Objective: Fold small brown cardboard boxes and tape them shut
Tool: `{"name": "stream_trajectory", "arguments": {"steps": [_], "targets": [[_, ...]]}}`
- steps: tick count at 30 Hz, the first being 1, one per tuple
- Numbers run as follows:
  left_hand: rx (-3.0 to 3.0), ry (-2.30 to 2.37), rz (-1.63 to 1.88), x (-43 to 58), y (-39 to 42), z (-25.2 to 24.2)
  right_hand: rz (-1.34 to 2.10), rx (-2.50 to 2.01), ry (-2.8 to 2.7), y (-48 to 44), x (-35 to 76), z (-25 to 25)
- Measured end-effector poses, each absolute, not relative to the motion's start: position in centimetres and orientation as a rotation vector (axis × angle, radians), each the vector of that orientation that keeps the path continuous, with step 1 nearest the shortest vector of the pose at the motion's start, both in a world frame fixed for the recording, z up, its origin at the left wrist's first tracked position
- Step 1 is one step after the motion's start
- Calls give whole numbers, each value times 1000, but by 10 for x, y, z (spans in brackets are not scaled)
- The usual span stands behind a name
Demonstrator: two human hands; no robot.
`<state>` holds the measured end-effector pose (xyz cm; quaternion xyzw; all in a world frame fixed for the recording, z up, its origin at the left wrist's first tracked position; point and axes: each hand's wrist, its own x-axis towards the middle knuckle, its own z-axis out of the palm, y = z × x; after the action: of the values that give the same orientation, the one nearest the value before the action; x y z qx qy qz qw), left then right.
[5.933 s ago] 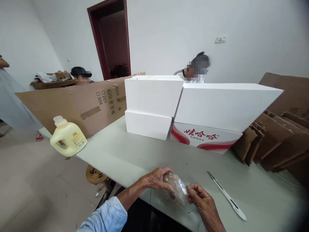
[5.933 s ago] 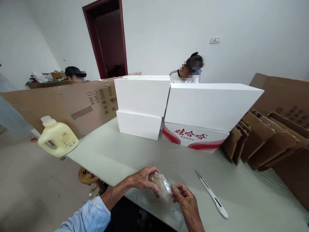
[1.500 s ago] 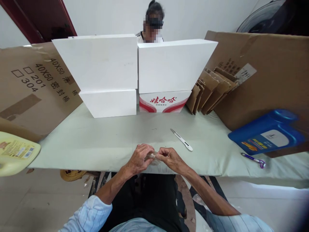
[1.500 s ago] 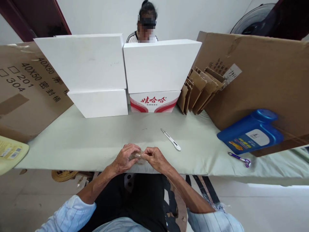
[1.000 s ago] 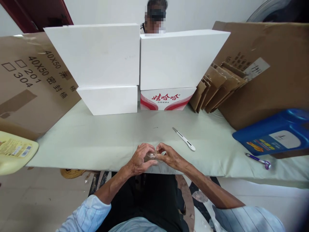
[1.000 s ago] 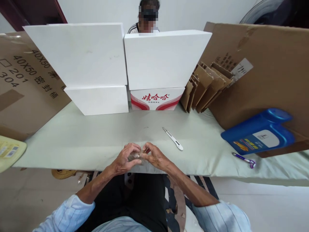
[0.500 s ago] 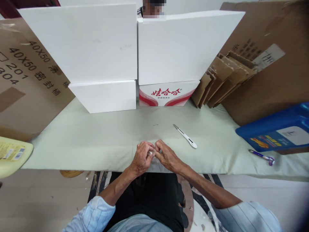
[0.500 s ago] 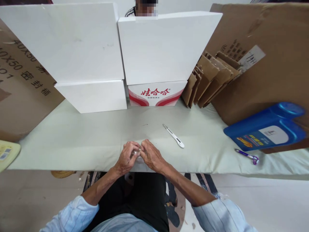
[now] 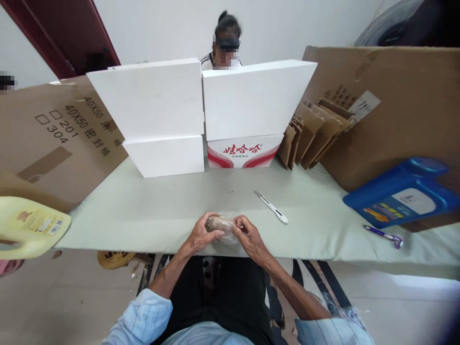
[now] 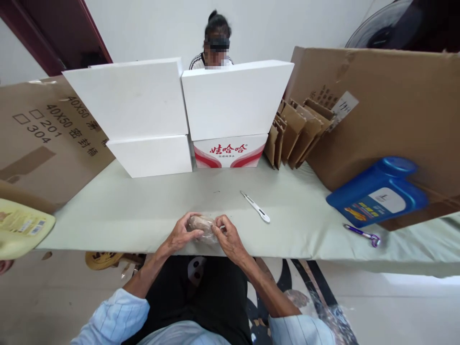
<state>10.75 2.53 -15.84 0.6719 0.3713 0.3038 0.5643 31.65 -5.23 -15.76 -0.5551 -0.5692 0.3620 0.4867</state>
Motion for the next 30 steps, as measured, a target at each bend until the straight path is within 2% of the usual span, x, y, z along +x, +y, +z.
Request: {"name": "stream_trajectory", "arguments": {"steps": [8,15,21,30], "targets": [[2190,881,588,103,49,-103,714,-1359,-1408,-54,312,-143],[2279,889,525,105,51,-113,703,-1276,-1422,-58,317,-158],[2285,900,536,109,54,-115,497,-1406,-1479,-53,315,-164],[2331,885,583,112,53,-131,363,-1478,-1616,-48,303,-175]]}}
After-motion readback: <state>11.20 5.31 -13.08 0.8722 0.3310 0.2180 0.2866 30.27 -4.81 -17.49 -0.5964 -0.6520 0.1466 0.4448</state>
